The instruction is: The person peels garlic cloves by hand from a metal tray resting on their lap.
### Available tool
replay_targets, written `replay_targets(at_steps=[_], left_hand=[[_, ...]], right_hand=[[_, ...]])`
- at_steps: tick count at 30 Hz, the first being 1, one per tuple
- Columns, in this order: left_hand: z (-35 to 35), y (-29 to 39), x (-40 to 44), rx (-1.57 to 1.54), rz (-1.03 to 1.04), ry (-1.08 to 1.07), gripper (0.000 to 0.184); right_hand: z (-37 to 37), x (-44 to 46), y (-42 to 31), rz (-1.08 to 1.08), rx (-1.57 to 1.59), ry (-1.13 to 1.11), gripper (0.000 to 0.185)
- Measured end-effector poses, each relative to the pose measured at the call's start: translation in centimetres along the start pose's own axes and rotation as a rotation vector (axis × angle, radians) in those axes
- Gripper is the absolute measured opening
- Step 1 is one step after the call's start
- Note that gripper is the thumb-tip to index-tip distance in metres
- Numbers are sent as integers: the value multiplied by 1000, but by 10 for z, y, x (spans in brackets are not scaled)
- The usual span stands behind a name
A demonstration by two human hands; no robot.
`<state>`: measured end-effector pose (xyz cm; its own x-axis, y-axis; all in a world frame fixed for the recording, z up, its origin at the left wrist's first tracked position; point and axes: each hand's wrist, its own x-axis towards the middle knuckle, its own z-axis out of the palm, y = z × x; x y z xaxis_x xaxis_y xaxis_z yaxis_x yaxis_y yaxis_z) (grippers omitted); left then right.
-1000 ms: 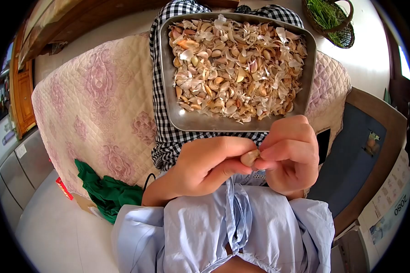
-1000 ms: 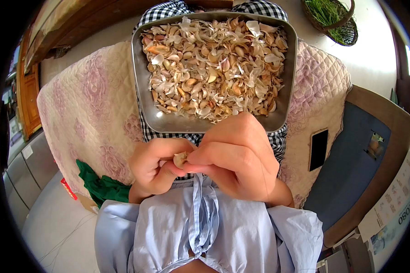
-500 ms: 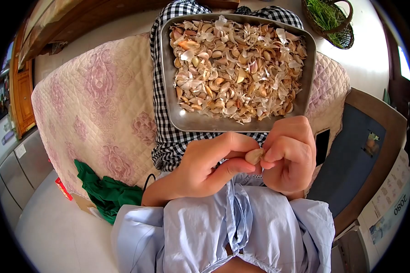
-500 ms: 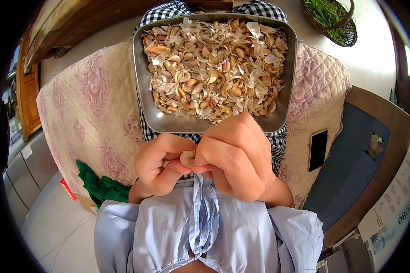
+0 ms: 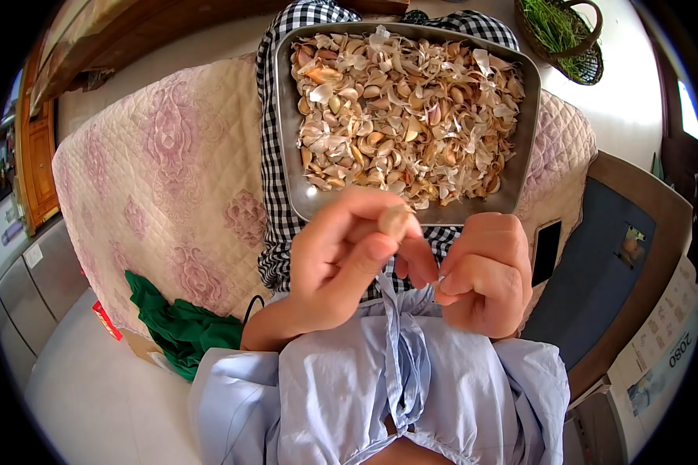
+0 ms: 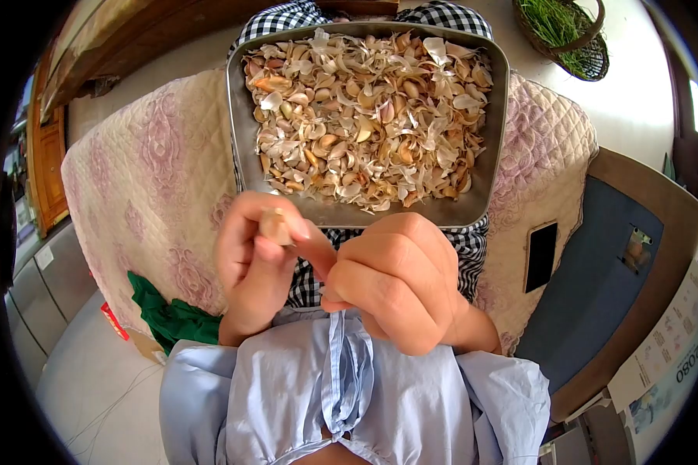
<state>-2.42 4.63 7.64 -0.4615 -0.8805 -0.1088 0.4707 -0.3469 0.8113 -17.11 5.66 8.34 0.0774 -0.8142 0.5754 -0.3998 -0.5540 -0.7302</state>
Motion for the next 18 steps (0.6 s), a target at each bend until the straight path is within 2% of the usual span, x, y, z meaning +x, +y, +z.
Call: replay_targets(at_steps=[4,6,8,14,16,18], left_hand=[[1,2,-1,-104,35,-34,22],[0,2,-1,-100,32,-77,22],[-1,0,1,-80,71,-148,21],[-1,3,2,3,60,-174,19],[3,5,1,0,39,-134,19],[4,6,-1,-5,18,-95,20]], right_hand=[[-9,0,9,5,11,-18,28],[-10,0,11,153,-55,24,27],[-9,0,16,164,-80,22,27],[-8,0,21,144,-99,30,27],[-13,4,11,217,157,-49,26],[-17,13,7,205,193,-114,26]])
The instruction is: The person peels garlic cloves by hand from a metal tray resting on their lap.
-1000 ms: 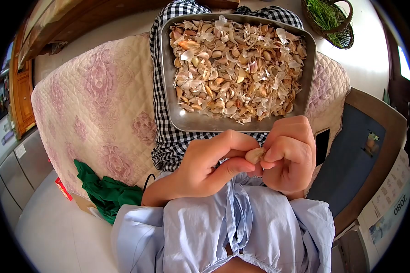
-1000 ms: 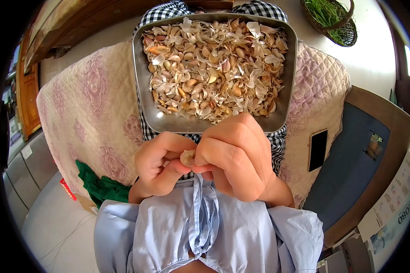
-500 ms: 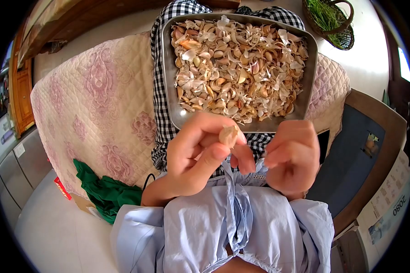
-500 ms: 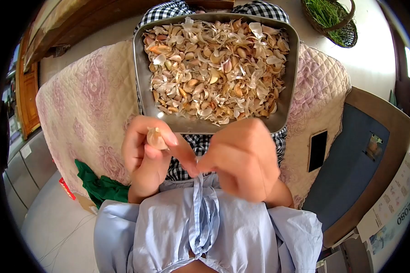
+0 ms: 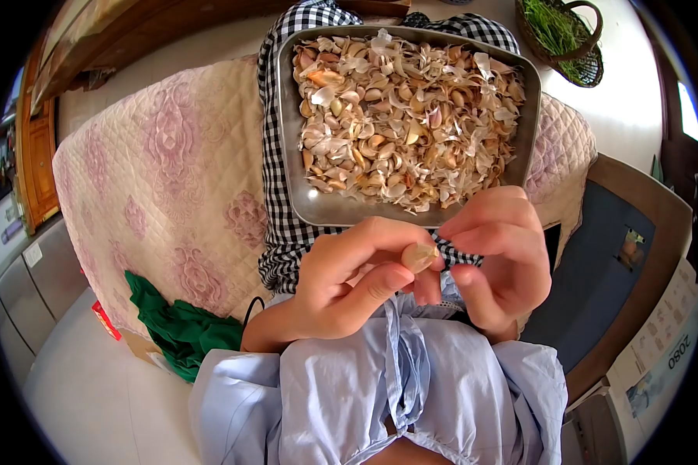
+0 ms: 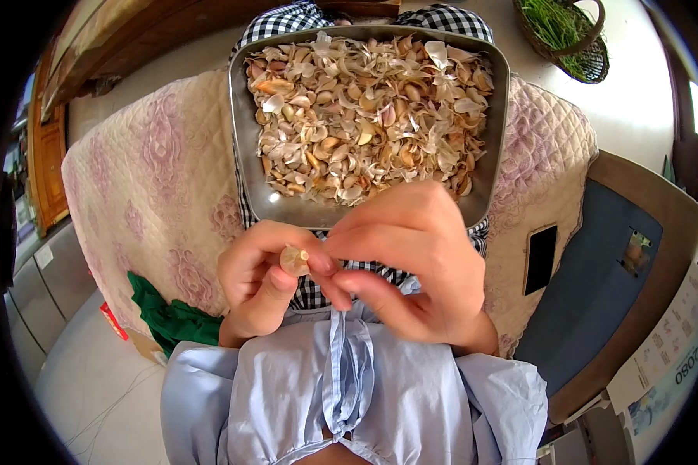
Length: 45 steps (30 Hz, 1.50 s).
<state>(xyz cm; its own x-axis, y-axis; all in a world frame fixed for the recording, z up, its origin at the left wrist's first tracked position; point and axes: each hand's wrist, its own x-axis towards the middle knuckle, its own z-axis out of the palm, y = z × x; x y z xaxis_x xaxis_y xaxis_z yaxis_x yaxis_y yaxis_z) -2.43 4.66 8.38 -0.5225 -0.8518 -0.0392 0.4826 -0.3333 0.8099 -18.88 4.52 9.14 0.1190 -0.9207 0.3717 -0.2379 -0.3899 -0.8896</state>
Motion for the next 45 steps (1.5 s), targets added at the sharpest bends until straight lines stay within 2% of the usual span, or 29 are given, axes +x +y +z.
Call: replay_targets(at_steps=[1,2,6,9,11,15,17,18,20,24,26,32,36,38,39,41,43,45], left_hand=[[-1,-1,-1,11,-34,-6,21],[-1,-1,-2,22,-67,-12,22],[3,1,-1,25,-125,34,25],[1,2,0,73,-178,-23,26],[4,7,2,177,-306,34,41],[-6,10,4,295,-364,-70,43],[-4,2,1,204,-211,13,18],[-2,1,2,204,-211,13,18],[2,2,7,792,178,16,15],[-1,-4,8,954,306,1,21],[-4,-5,10,1183,407,-87,23],[-8,-5,12,1543,421,-163,24],[-7,-4,13,1595,504,-209,23],[-9,-7,13,1613,448,-225,20],[-9,-8,14,1605,502,-231,20],[-6,-12,17,1602,417,-208,15],[-1,-13,20,1595,448,-185,14],[1,-15,23,1599,435,-166,13]], right_hand=[[-1,2,-2,-7,28,-70,25],[6,-1,-2,21,57,22,24],[3,-2,1,62,108,-48,23],[4,-5,2,186,253,-80,21],[4,-6,2,277,275,-103,19],[7,-9,4,267,260,-154,21],[11,-12,3,330,362,-57,20],[12,-13,5,330,363,-56,20],[13,-15,8,278,419,-19,17],[12,-15,8,273,450,-3,13],[13,-16,8,294,405,8,11],[16,-18,13,340,230,50,8],[13,-16,13,386,194,19,6],[16,-17,12,442,213,45,5],[15,-17,13,451,200,50,5],[12,-16,15,398,133,48,7],[10,-15,15,390,133,46,8],[10,-19,15,493,191,3,4]])
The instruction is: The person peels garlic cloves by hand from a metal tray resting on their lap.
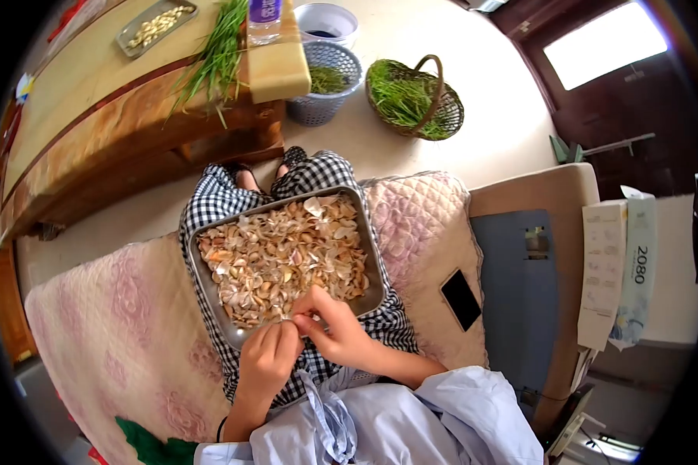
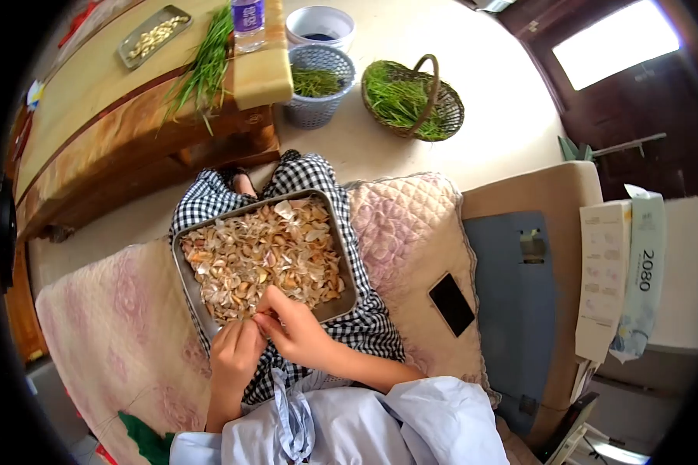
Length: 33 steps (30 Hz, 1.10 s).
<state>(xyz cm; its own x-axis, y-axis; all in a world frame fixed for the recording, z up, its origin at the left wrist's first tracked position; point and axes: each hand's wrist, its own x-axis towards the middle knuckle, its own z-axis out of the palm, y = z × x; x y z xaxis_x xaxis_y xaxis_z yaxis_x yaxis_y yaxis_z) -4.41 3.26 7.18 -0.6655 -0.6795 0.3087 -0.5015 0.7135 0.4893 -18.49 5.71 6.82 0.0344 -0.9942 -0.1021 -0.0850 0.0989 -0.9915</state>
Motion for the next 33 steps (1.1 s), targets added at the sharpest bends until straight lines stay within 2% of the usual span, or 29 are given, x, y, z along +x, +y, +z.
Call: replay_targets(at_steps=[3,5,7,11,13,16,20,21,30,33], left_hand=[[0,-1,-5,-56,-54,103,12],[-6,-5,-9,-165,-109,67,12],[-8,-6,-8,-375,-189,66,11],[-5,-6,-3,-290,-199,131,12],[-6,-8,-2,-472,-326,150,11],[-12,-4,-3,-514,-333,233,11],[-27,0,1,-533,-229,216,10],[-27,1,3,-542,-248,236,2],[-31,-2,7,-545,-184,216,9],[-31,-1,8,-559,-164,273,12]], right_hand=[[6,-3,2,-7,62,-7,5],[12,-5,5,-44,90,-18,5],[16,-6,10,-79,248,3,7],[14,-8,11,-78,464,-59,12],[13,-8,6,-58,573,-107,11],[7,-7,-4,44,642,-144,9],[3,1,-7,150,809,-193,12],[3,0,-6,146,826,-201,13],[2,-3,-12,149,927,-275,20],[0,-4,-23,149,909,-273,23]])
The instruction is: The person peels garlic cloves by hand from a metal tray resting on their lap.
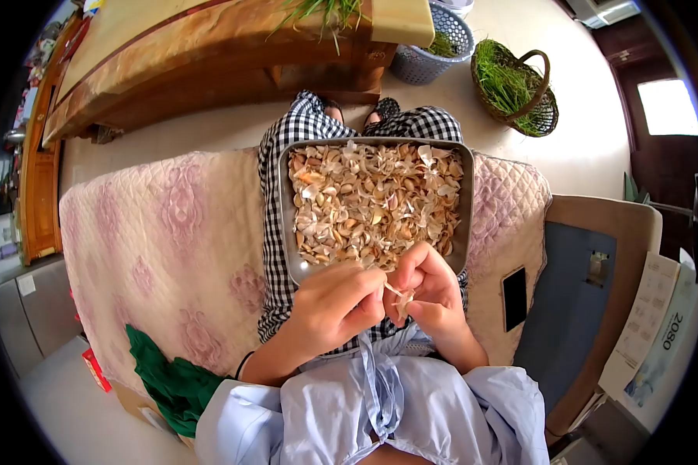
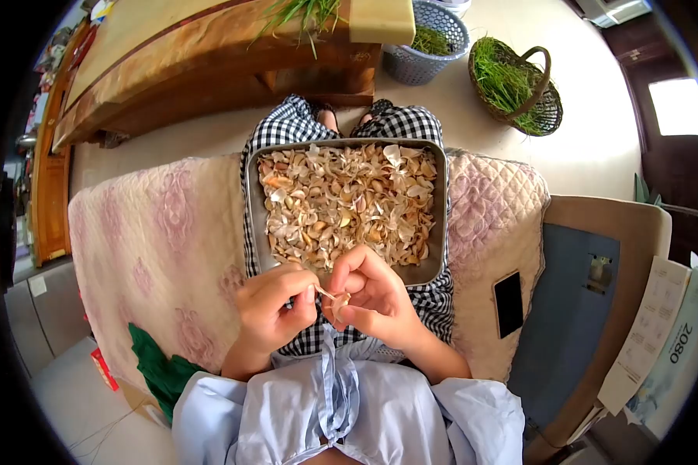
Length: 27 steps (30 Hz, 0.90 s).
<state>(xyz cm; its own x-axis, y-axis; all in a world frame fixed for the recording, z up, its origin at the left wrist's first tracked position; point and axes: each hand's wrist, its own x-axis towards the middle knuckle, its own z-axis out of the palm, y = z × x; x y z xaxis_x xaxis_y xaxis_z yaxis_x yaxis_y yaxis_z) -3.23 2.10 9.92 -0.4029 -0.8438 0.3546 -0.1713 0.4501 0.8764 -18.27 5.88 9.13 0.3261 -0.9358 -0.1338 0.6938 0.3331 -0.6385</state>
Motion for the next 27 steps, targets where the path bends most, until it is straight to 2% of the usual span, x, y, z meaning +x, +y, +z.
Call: replay_targets(at_steps=[2,5,7,9,13,15,17,18,20,23,27], left_hand=[[0,-3,-2,17,35,87,15],[-7,-5,-6,62,-173,206,12],[-8,-8,-2,56,-216,200,10],[-5,-16,3,225,-144,134,9],[0,-29,1,220,-73,-24,10],[5,-30,1,217,-53,-8,11],[7,-25,2,132,-7,133,18],[4,-21,3,131,-7,134,18],[-4,-8,3,-116,154,28,27],[-2,6,3,-107,126,-9,31],[-2,7,-2,-31,147,-5,27]], right_hand=[[0,-1,-2,7,0,-29,27],[3,-5,-2,-60,-37,-51,25],[6,-6,-5,-72,-33,-71,25],[9,-7,-5,-129,-78,-102,23],[11,-7,-6,-149,-58,-101,21],[10,-6,-5,-188,-94,-115,20],[10,-7,-6,-192,-125,-102,21],[10,-8,-6,-196,-155,-90,22],[11,-10,-5,-211,-222,-54,23],[9,-12,-3,-237,-327,-21,25],[10,-12,-3,-265,-479,0,27]])
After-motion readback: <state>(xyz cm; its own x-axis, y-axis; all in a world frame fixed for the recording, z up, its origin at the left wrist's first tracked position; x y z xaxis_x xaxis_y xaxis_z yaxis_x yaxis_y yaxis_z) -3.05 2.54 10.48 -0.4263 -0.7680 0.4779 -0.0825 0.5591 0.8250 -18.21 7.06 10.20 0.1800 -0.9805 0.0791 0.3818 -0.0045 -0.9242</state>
